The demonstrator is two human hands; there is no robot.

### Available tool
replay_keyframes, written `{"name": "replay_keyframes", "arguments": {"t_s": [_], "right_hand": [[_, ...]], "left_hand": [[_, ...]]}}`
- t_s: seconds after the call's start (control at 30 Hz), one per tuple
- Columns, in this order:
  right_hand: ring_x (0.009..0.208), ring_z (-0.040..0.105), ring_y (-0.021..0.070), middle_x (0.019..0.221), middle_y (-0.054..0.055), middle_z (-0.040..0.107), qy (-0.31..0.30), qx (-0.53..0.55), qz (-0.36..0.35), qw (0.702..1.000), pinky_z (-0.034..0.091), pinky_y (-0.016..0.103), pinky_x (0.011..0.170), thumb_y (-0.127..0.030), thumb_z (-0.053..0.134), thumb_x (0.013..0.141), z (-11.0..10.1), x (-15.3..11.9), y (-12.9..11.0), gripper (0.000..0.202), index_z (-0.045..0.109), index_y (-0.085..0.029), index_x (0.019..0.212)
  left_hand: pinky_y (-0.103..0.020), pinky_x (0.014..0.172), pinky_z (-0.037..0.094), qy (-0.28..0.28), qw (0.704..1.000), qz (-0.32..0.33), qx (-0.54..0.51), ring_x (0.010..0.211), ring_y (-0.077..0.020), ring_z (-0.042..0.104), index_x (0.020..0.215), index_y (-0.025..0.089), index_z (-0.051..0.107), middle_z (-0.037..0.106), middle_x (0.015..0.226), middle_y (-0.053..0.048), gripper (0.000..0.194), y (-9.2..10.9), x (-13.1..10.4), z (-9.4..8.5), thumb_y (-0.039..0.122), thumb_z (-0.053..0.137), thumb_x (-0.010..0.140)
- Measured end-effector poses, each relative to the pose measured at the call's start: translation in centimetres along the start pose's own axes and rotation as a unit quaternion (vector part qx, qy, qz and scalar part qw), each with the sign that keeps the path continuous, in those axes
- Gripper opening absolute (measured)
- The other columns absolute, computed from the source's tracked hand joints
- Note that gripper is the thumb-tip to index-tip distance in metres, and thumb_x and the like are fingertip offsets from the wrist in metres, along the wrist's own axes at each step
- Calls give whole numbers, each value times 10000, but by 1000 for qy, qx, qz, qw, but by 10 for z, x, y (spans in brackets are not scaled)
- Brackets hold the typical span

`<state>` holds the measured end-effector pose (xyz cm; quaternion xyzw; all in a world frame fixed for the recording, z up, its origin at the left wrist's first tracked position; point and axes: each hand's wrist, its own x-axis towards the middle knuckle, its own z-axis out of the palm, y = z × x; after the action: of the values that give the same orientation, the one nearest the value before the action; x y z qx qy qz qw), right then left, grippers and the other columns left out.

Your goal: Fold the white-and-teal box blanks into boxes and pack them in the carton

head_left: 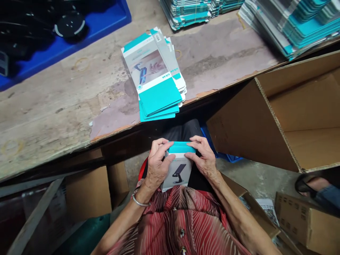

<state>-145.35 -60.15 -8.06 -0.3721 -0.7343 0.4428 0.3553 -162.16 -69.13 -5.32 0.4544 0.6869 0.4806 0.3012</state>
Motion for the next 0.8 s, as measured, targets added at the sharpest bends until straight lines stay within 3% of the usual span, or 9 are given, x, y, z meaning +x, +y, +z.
{"name": "replay_keyframes", "arguments": {"t_s": [0.1, 0.2, 0.27, 0.37, 0.5, 0.63, 0.7, 0.8], "right_hand": [[986, 540, 220, 1090, 87, 563, 5, 28, 53, 998, 441, 405, 890, -302, 617, 826, 5, 0, -1, 116, 695, -217, 839], [966, 530, 220, 1005, 68, 584, 44, 95, 150, 983, 428, 384, 866, -323, 631, 778, 15, -1, -10, 143, 653, -206, 700], [809, 536, 185, 867, 37, 585, 91, 189, 250, 945, 442, 334, 732, -334, 670, 704, 24, -1, -20, 140, 622, -205, 726], [596, 453, 122, 682, -28, 519, 156, 298, 363, 869, 378, 257, 565, -321, 724, 570, 36, -1, -34, 288, 569, -212, 787], [553, 404, 99, 603, -46, 470, 204, 297, 395, 845, 331, 233, 535, -298, 720, 513, 40, -2, -48, 265, 512, -200, 644], [582, 439, 114, 604, -20, 519, 230, 301, 409, 830, 349, 244, 553, -283, 647, 523, 38, -4, -58, 189, 484, -188, 525], [644, 502, 135, 674, -3, 595, 242, 334, 414, 811, 384, 254, 596, -248, 652, 491, 38, -3, -63, 182, 486, -185, 533], [758, 567, 171, 823, 25, 673, 251, 364, 428, 788, 414, 272, 662, -196, 658, 447, 37, -2, -68, 224, 526, -185, 628]], "left_hand": [[-301, 749, 496, -23, 998, -51, -26, 981, -198, 548, 1034, 200, 647, 460, 1183, -98, 245, -1, 0, -2, 293, 640, 808], [-284, 714, 474, -7, 996, -81, -26, 979, -200, 533, 895, 199, 647, 479, 1162, -84, 155, 5, 1, 0, 316, 636, 794], [-283, 723, 452, 40, 994, -95, -18, 983, -202, 527, 780, 200, 626, 524, 1077, -63, 112, 12, 3, 3, 311, 626, 789], [-302, 779, 421, 95, 988, -117, -17, 939, -196, 542, 652, 197, 553, 563, 950, -33, 157, 21, 6, 5, 279, 623, 767], [-299, 772, 393, 88, 983, -155, -43, 860, -184, 549, 617, 199, 508, 584, 870, -13, 167, 26, 6, 0, 243, 624, 730], [-280, 736, 388, 74, 980, -169, -75, 852, -178, 545, 609, 188, 515, 599, 902, -18, 179, 22, 3, -4, 248, 664, 688], [-266, 721, 398, 90, 974, -169, -119, 846, -164, 544, 716, 193, 557, 595, 961, -20, 142, 21, 2, -3, 233, 683, 665], [-250, 695, 424, 115, 956, -177, -204, 828, -153, 555, 977, 223, 548, 596, 995, -19, 382, 23, -1, 0, 237, 707, 631]]}}
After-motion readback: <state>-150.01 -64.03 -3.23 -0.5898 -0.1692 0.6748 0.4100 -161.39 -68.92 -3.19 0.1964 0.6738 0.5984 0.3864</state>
